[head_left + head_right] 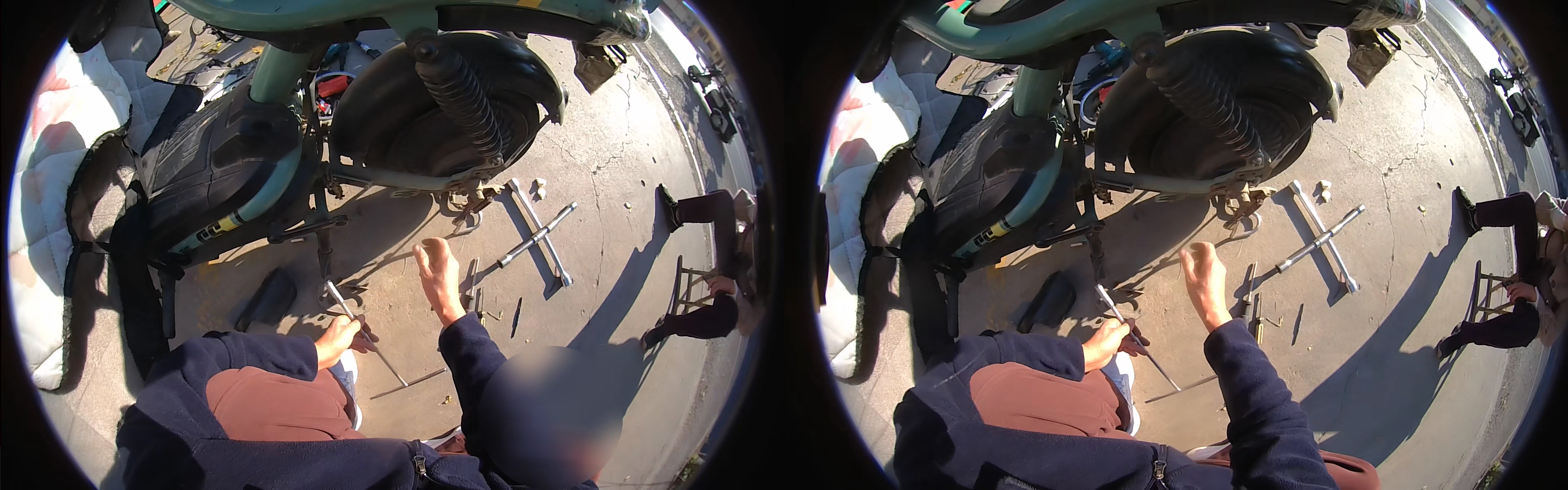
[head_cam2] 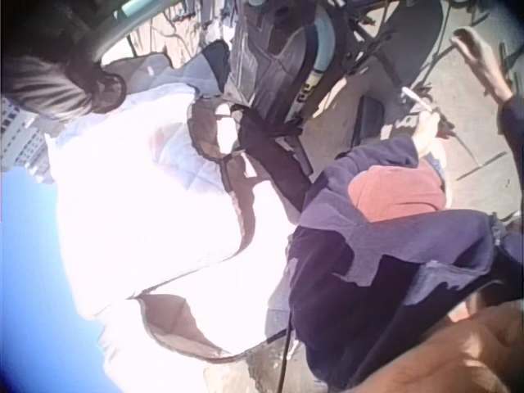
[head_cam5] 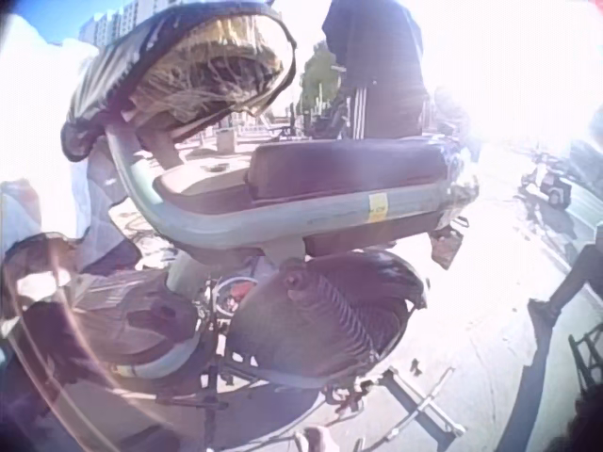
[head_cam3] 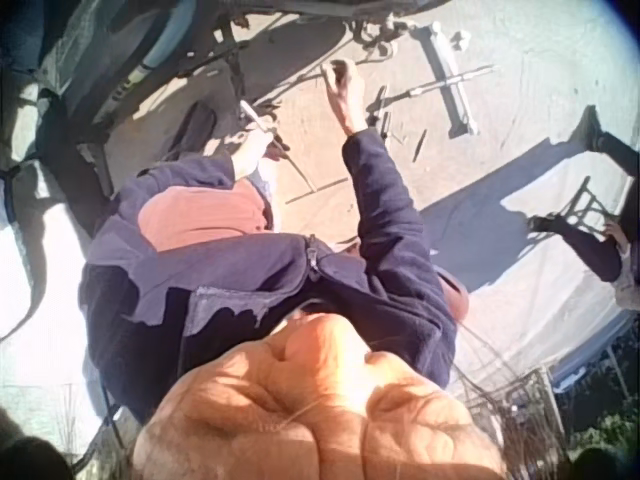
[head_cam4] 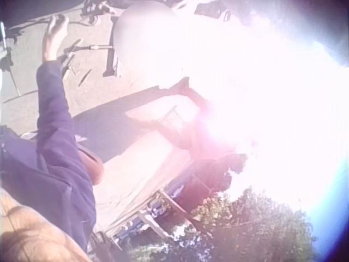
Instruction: The person works on the rear wheel area of a teal scooter, using a T-handle wrench to loosen and tighten bolts on the axle and brake assembly. They also use a screwdriver to adjust components near the brake caliper and rear fender.
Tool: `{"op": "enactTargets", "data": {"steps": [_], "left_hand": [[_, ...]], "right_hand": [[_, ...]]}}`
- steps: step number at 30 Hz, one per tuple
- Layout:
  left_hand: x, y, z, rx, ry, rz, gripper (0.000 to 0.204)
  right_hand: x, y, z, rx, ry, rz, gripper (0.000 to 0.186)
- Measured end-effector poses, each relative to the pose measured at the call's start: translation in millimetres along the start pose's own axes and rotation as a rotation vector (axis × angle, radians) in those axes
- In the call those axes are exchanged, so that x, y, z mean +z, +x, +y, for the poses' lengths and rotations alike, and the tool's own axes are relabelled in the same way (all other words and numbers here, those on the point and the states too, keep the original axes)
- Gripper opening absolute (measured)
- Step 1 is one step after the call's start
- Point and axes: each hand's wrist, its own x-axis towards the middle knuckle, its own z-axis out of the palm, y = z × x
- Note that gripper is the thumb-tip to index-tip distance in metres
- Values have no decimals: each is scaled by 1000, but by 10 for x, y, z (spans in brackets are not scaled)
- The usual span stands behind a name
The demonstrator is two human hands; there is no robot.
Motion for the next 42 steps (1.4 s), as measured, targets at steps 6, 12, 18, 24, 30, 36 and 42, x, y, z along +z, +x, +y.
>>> {"op": "enactTargets", "data": {"steps": [6,12,18,24,30,36,42], "left_hand": [[112,72,108,-44,4,15,30],[266,65,130,-11,68,-20,32],[310,3,107,31,117,-54,32],[291,114,71,37,175,-93,43],[370,228,90,75,250,-194,46],[454,278,187,70,280,-213,46],[379,420,351,57,176,-120,42]], "right_hand": [[-818,764,-323,-51,-443,201,40],[-691,839,-324,-174,-706,175,33],[-882,767,-411,-280,-730,144,32],[-1250,-20,310,-20,-862,-59,38],[-1379,-829,1072,155,-896,-901,50],[-1220,-1158,934,140,-939,-910,45],[-1147,-1036,326,-56,-784,-878,36]]}}
